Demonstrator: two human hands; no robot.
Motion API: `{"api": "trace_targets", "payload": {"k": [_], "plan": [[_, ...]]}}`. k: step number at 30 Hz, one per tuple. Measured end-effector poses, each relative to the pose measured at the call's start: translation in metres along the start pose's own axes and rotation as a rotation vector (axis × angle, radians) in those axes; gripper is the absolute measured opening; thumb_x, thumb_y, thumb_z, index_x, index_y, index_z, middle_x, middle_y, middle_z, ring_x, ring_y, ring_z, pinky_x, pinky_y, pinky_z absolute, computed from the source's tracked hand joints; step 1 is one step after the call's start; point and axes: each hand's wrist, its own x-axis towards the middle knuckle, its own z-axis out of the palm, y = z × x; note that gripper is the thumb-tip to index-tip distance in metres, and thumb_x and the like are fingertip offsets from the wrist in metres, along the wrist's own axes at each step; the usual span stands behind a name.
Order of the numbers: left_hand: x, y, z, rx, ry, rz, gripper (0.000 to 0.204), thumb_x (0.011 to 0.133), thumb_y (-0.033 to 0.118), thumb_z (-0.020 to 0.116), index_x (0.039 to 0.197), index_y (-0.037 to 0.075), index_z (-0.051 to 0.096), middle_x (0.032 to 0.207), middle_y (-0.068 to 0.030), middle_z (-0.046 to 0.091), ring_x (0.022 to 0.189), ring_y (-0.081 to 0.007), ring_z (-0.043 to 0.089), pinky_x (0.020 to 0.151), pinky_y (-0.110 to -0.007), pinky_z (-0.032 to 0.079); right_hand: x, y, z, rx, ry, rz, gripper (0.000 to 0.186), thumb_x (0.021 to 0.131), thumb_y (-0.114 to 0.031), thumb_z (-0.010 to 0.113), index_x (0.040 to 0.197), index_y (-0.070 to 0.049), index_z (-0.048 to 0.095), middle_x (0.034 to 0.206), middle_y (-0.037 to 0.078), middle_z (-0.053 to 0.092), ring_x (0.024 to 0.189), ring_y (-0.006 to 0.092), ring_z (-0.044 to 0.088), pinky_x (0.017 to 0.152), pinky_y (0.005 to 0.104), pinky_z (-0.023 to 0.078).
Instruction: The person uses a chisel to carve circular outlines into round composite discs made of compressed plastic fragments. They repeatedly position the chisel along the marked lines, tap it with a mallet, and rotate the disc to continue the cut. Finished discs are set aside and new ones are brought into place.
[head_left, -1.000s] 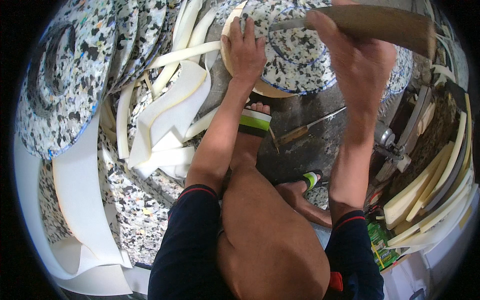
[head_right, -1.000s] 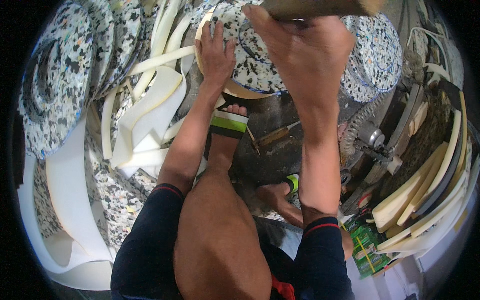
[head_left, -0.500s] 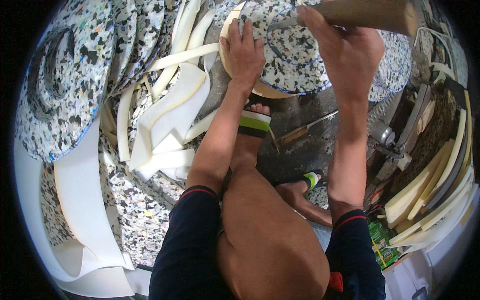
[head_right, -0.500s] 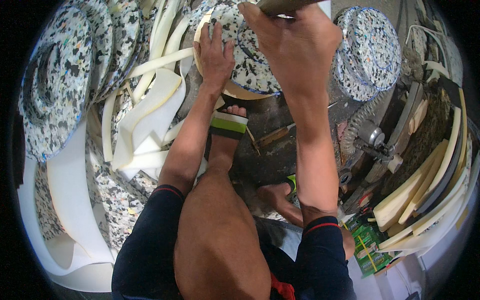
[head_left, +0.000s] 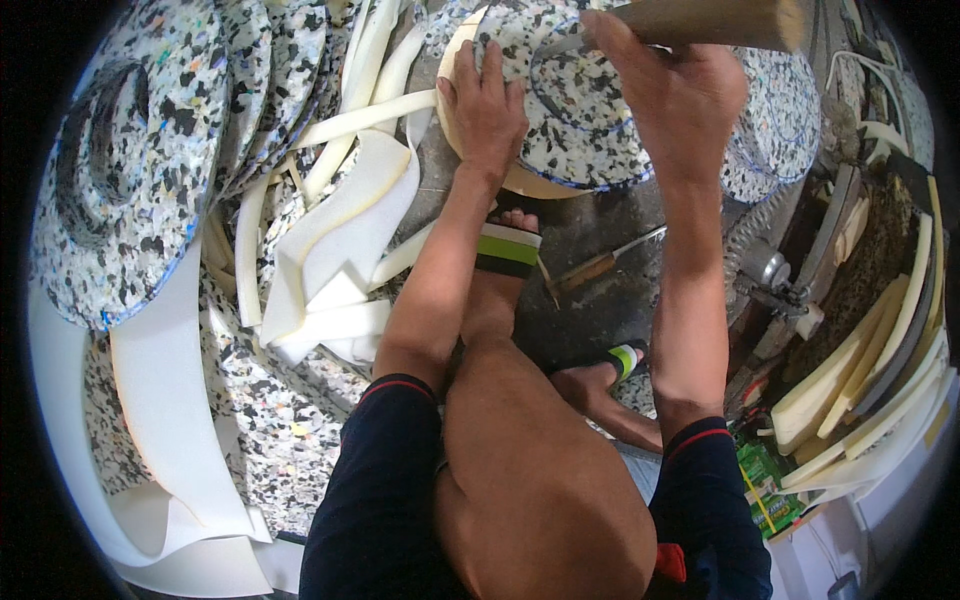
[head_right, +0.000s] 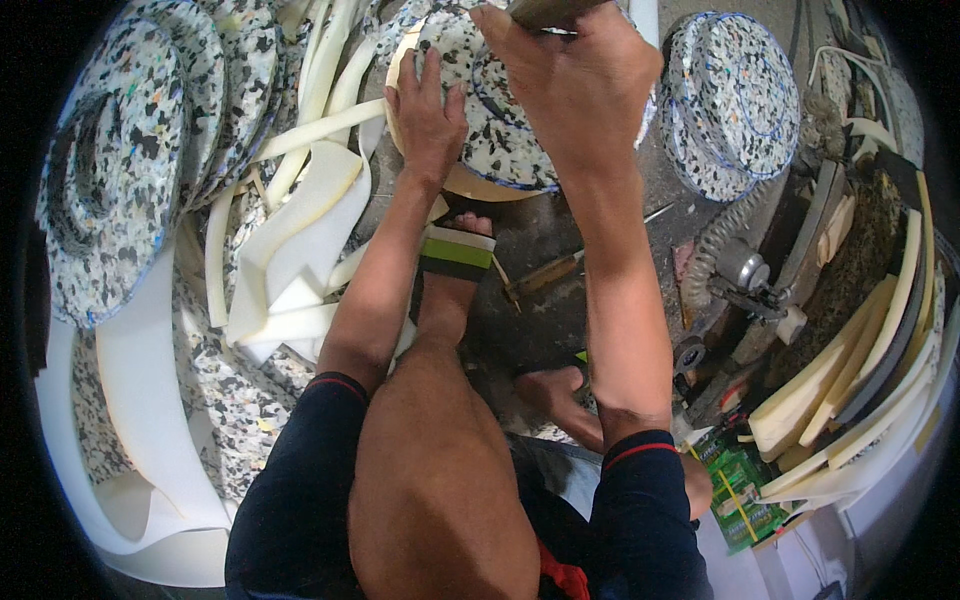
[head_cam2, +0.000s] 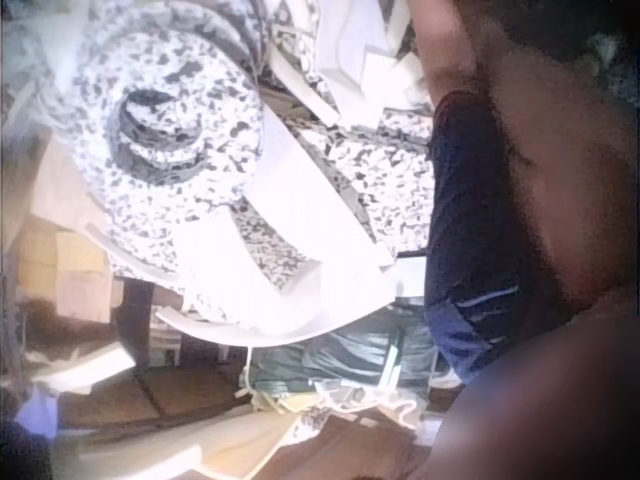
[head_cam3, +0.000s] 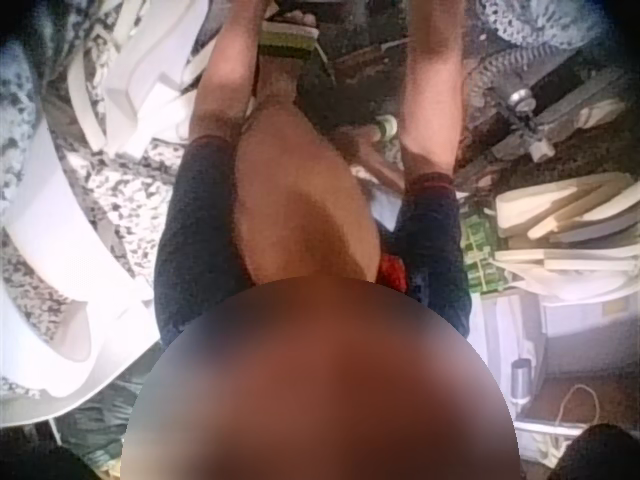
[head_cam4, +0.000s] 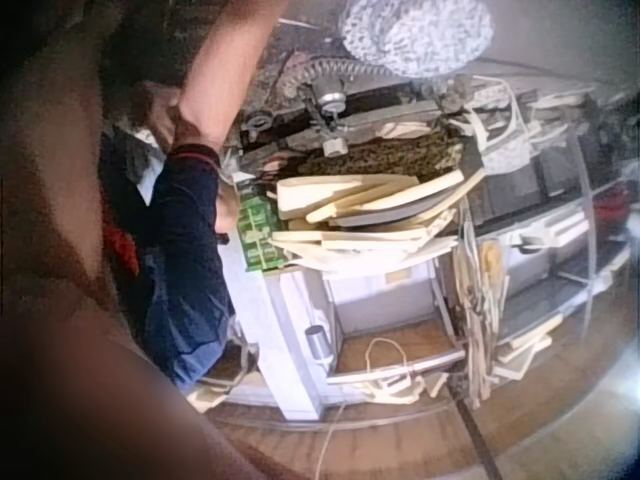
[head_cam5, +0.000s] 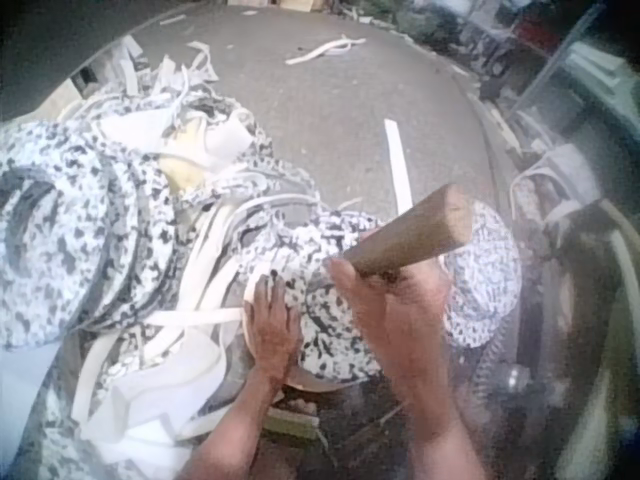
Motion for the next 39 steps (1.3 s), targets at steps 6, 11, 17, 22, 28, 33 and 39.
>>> {"api": "trace_targets", "payload": {"k": [6, 11, 17, 22, 28, 33, 39], "plan": [[0.000, 0.001, -0.001, -0.014, 0.002, -0.004, 0.060, 0.097, 0.026, 0.062, 0.151, 0.008, 0.045, 0.157, -0.0228, 0.035, 0.145, -0.0410, 0.035, 0.121, -0.061, 0.018, 0.003, -0.001, -0.007, 0.059, -0.045, -0.042, 0.008, 0.085, 0.000, 0.078, 0.089, 0.000, 0.071, 0.077, 0.001, 0.067, 0.066, 0.0089, 0.060, 0.058, 0.0265, 0.048], [-0.002, -0.001, 0.002, -0.010, 0.030, 0.020, 0.061, 0.094, 0.024, 0.068, 0.149, 0.007, 0.046, 0.155, -0.0222, 0.034, 0.143, -0.0417, 0.036, 0.119, -0.066, 0.020, -0.003, -0.018, -0.026, 0.286, -0.038, 0.154, 0.009, 0.087, 0.000, 0.078, 0.092, 0.001, 0.070, 0.079, 0.000, 0.066, 0.069, 0.0070, 0.059, 0.058, 0.0248, 0.046], [0.000, 0.000, 0.001, 0.004, 0.024, 0.021, 0.062, 0.095, 0.025, 0.067, 0.150, 0.007, 0.045, 0.155, -0.0221, 0.035, 0.143, -0.0419, 0.037, 0.118, -0.066, 0.021, -0.004, 0.015, 0.010, 0.387, 0.021, 0.099, 0.009, 0.088, -0.001, 0.078, 0.092, 0.001, 0.071, 0.080, 0.000, 0.067, 0.070, 0.0069, 0.060, 0.059, 0.0237, 0.046], [-0.002, 0.000, 0.001, -0.007, 0.035, 0.013, 0.061, 0.094, 0.025, 0.067, 0.149, 0.007, 0.047, 0.155, -0.0222, 0.035, 0.144, -0.0418, 0.037, 0.118, -0.066, 0.021, -0.003, -0.001, -0.015, 0.157, -0.077, 0.029, 0.010, 0.088, -0.005, 0.080, 0.090, 0.000, 0.071, 0.078, 0.001, 0.066, 0.068, 0.0075, 0.059, 0.058, 0.0234, 0.045], [0.000, 0.000, 0.003, -0.009, 0.032, 0.016, 0.061, 0.094, 0.025, 0.067, 0.149, 0.006, 0.047, 0.156, -0.0227, 0.035, 0.144, -0.0419, 0.037, 0.119, -0.066, 0.019, 0.001, 0.009, -0.006, 0.168, -0.019, 0.036, 0.014, 0.085, -0.007, 0.082, 0.088, 0.000, 0.070, 0.078, 0.003, 0.069, 0.065, 0.0095, 0.059, 0.057, 0.0262, 0.046], [0.003, 0.001, -0.004, 0.039, 0.015, 0.019, 0.061, 0.093, 0.027, 0.069, 0.147, 0.005, 0.049, 0.150, -0.0245, 0.042, 0.137, -0.0432, 0.044, 0.117, -0.062, 0.027, -0.003, 0.031, 0.003, 0.113, -0.009, 0.014, 0.014, 0.085, -0.005, 0.082, 0.088, 0.000, 0.069, 0.077, 0.002, 0.066, 0.069, 0.0095, 0.060, 0.060, 0.0271, 0.048], [0.043, 0.001, -0.014, -0.098, 0.195, -0.109, 0.062, 0.093, 0.042, 0.073, 0.131, -0.005, 0.060, 0.114, -0.0264, 0.067, 0.110, -0.0414, 0.065, 0.096, -0.047, 0.051, -0.011, 0.024, -0.022, 0.217, -0.114, 0.095, 0.018, 0.086, -0.005, 0.082, 0.098, 0.000, 0.069, 0.084, 0.002, 0.069, 0.075, 0.0083, 0.063, 0.063, 0.0243, 0.050]]}}
